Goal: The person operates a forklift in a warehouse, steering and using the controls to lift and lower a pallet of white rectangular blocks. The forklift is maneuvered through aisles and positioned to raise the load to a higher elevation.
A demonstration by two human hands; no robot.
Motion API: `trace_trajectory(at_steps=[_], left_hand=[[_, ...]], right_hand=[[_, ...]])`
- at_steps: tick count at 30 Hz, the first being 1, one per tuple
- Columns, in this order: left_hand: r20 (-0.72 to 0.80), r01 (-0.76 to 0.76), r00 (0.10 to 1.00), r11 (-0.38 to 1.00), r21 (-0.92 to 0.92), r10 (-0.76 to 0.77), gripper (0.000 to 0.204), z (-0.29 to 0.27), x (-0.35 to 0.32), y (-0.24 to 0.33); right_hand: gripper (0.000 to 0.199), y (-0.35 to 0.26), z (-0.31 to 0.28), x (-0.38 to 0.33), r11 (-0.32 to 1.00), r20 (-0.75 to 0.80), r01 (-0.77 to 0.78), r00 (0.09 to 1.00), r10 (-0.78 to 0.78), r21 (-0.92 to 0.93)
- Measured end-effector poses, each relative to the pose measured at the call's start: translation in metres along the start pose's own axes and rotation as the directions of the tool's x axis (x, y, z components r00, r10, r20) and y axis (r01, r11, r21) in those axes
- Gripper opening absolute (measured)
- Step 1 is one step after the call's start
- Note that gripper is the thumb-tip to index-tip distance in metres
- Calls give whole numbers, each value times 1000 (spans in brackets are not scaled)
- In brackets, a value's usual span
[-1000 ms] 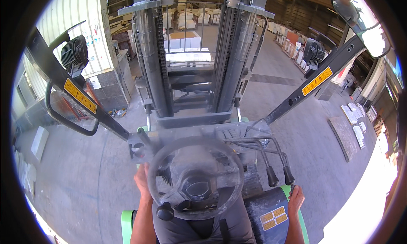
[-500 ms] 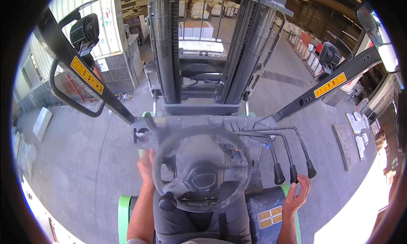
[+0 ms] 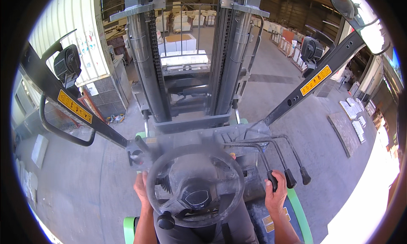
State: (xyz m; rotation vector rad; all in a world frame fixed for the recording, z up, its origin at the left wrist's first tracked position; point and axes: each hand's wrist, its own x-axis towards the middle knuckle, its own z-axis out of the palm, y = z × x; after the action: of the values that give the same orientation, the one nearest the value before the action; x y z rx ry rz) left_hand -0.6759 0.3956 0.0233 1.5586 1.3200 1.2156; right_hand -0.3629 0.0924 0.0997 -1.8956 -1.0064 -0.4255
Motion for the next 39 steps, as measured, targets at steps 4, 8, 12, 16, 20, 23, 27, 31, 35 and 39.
trace_trajectory(at_steps=[4, 8, 12, 16, 20, 23, 27, 31, 35, 39], left_hand=[[-52, -41, 998, 999, -6, 41, 44, 0, -3, 4], [-47, -47, 998, 999, -24, 46, 45, 4, 0, 7], [-41, -121, 991, 991, 51, 124, 45, 10, 3, 5], [-29, -88, 996, 996, -25, 88, 45, 10, 2, 2], [-23, -101, 995, 995, 15, 102, 43, 8, 2, 0], [-10, -54, 998, 998, -34, 54, 41, 8, 2, -2], [-1, -89, 996, 996, -28, 89, 40, 9, 2, -5], [-7, -76, 997, 997, -20, 76, 41, 7, 2, -4], [2, -17, 1000, 999, 37, 17, 42, 0, 2, 1], [1, -8, 1000, 999, -52, 8, 45, -1, 3, 2]], right_hand=[[24, 10, 20, 37, 998, -9, -36, 999, 36, 54], [22, 12, 33, 67, 998, -37, -34, 999, 36, 59], [21, 8, 28, 63, 993, -48, -67, 996, 72, 94], [20, 8, 18, 53, 998, -35, -39, 999, 42, 58], [19, 7, 22, 65, 997, -26, -51, 998, 52, 59], [18, 4, 29, 80, 999, -38, -8, 999, 10, 48], [17, 1, 29, 81, 993, -27, -79, 996, 82, 93], [17, 4, 26, 60, 997, -39, -19, 999, 22, 72], [15, 8, 27, 31, 995, -56, -3, 998, 9, 101], [16, 12, 26, 9, 995, -78, 34, 997, -27, 99]])
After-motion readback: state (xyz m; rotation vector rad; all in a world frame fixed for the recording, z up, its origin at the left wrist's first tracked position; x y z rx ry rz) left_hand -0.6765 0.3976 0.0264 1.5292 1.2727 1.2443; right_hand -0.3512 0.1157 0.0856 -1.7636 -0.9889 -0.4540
